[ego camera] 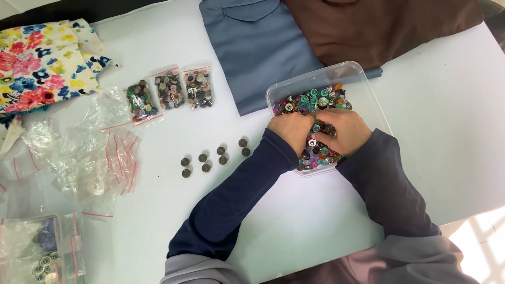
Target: Sorting and bagging small colorful buttons on a work table
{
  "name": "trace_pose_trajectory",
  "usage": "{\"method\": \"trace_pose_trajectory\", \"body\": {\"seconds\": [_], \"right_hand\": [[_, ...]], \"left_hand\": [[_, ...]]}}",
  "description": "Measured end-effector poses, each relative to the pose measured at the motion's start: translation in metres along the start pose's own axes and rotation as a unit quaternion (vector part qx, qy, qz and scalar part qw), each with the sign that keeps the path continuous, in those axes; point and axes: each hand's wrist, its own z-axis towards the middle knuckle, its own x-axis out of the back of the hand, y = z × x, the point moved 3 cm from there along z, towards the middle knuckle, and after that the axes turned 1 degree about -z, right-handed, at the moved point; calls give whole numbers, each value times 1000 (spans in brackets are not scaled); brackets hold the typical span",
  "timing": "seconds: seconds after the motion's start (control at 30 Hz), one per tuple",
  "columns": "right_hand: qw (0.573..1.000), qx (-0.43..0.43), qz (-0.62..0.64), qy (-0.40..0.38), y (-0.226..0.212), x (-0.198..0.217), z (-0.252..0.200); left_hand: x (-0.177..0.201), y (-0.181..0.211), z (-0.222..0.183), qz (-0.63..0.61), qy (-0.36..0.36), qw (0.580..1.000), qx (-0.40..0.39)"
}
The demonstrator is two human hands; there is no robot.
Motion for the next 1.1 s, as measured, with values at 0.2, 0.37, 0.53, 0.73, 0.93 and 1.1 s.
{"method": "trace_pose_trajectory", "body": {"seconds": [0.2,0.37,0.53,0.73,0.93,1.1], "right_hand": [[1000,-14,-5,20,-11,15,-3],[999,-24,18,40,-10,17,-6],[998,-30,16,57,-10,17,-7],[994,-16,50,94,-34,41,-6],[985,-60,137,91,-35,42,-7],[971,-98,184,120,-65,67,-8]], "left_hand": [[35,13,-7,-4,-17,999,30],[11,3,-3,-21,-9,999,34],[15,1,-3,-51,0,998,26],[28,4,-12,-117,15,993,22],[41,12,-22,-152,11,988,38],[34,10,-31,-187,155,970,1]]}}
